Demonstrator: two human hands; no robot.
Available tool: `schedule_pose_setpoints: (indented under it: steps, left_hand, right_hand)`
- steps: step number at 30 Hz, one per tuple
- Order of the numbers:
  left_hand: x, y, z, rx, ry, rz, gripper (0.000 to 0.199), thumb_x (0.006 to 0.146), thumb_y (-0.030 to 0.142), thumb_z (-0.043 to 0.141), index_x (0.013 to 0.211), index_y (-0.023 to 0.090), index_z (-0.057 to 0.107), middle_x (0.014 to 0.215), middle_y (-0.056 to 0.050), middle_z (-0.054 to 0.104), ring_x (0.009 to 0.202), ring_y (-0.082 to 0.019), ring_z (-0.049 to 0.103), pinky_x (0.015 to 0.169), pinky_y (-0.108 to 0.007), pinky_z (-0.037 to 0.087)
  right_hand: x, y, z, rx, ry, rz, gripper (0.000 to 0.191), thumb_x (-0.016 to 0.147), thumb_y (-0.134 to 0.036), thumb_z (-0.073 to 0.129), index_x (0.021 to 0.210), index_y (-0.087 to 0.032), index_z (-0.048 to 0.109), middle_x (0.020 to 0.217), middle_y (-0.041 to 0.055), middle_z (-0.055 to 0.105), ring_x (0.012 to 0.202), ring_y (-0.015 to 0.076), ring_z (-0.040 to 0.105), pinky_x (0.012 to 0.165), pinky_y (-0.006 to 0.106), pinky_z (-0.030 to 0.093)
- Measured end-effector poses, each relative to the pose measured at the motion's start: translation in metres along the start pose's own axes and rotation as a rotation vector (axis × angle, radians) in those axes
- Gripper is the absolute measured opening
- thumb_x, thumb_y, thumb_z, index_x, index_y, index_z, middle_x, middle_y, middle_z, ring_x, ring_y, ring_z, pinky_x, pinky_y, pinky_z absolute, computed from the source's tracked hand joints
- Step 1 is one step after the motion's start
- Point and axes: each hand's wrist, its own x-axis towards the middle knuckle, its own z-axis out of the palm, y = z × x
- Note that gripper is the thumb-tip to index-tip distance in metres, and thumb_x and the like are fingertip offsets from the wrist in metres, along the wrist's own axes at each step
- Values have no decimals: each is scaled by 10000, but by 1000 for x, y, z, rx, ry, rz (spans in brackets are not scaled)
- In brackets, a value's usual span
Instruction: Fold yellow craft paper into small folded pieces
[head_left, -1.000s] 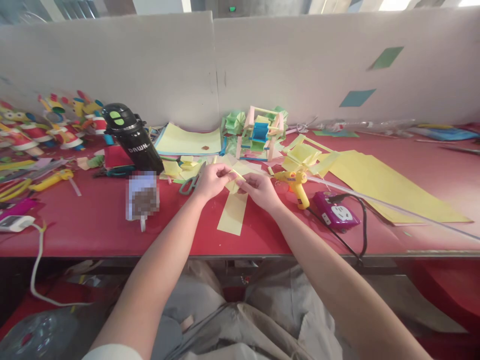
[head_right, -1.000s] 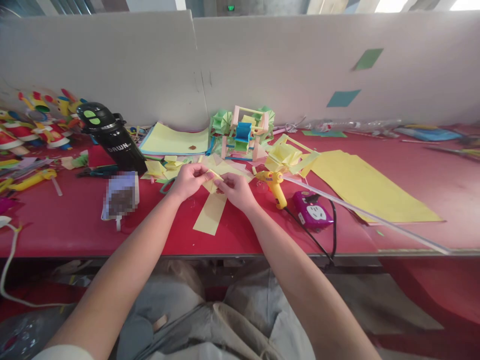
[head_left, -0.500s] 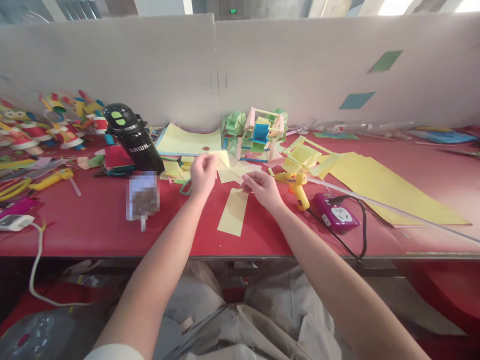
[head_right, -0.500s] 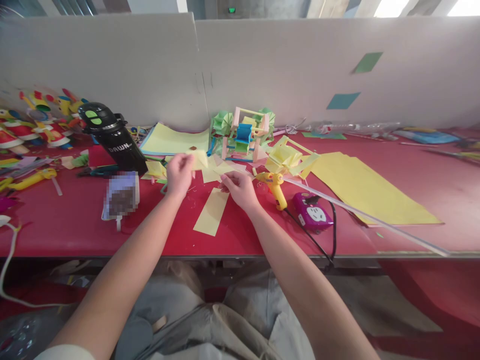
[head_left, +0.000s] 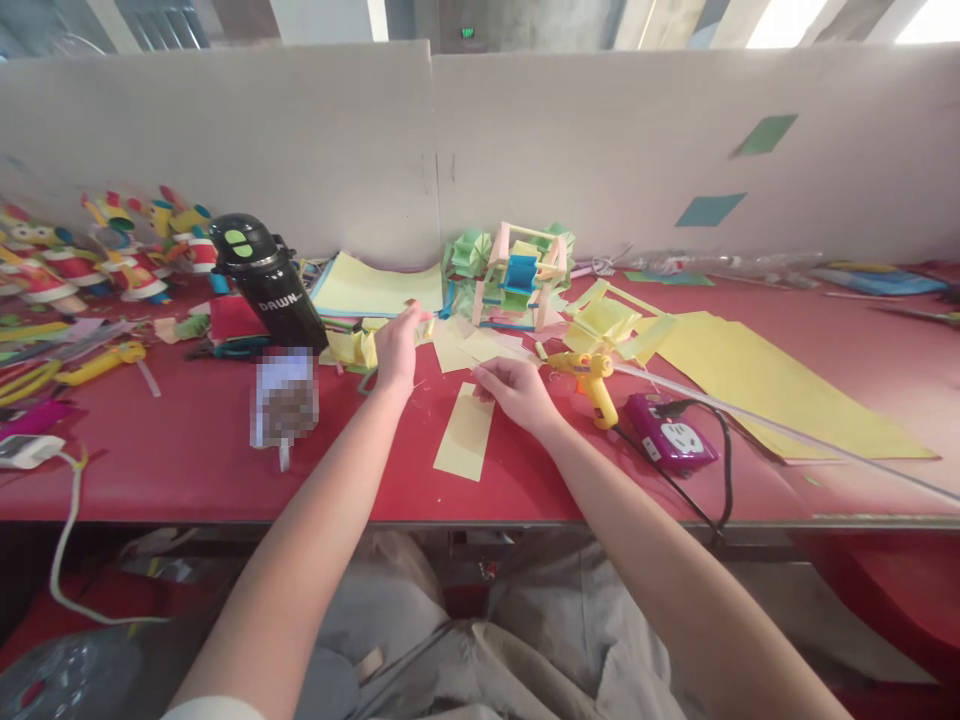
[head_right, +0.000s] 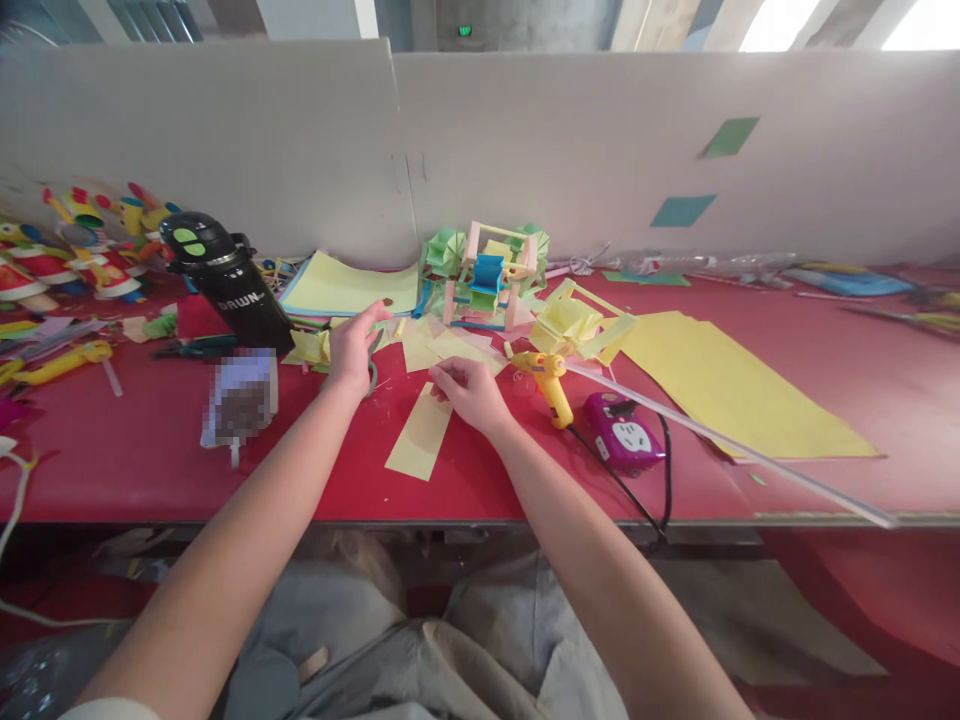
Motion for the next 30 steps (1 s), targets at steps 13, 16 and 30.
schedule_pose_setpoints:
  steps: [13, 16, 30]
  left_hand:
    - [112, -27, 35, 1391, -439, 255, 459, 833, 210, 572, 1291, 190, 605, 1212, -155, 665, 1170, -314, 599, 954, -403, 483]
    - [120, -33, 40, 1452, -486, 233, 489, 853, 251, 547, 1339, 196, 561, 1192, -167, 664, 1129, -324, 619, 894, -397, 502]
    - [127, -41, 47, 1347, -286, 193, 394, 861, 189, 485, 1208, 184, 671, 1146, -156, 692, 1084, -308, 623, 901, -421, 491]
  right_hand:
    - [-10, -7, 4, -271, -115, -124, 247, 919, -361, 530, 763, -190, 617, 676, 15, 646, 613, 137, 575, 622, 271, 457]
    - [-11, -9, 5, -283, -122, -132, 241, 922, -333, 523, 755, -188, 618, 670, 11, 644, 594, 125, 549, 620, 263, 449]
    - [-9, -5, 4, -296, -137, -157, 166, 908, -269, 547, 839, -179, 667, 766, 29, 681, 653, 126, 581, 645, 245, 455]
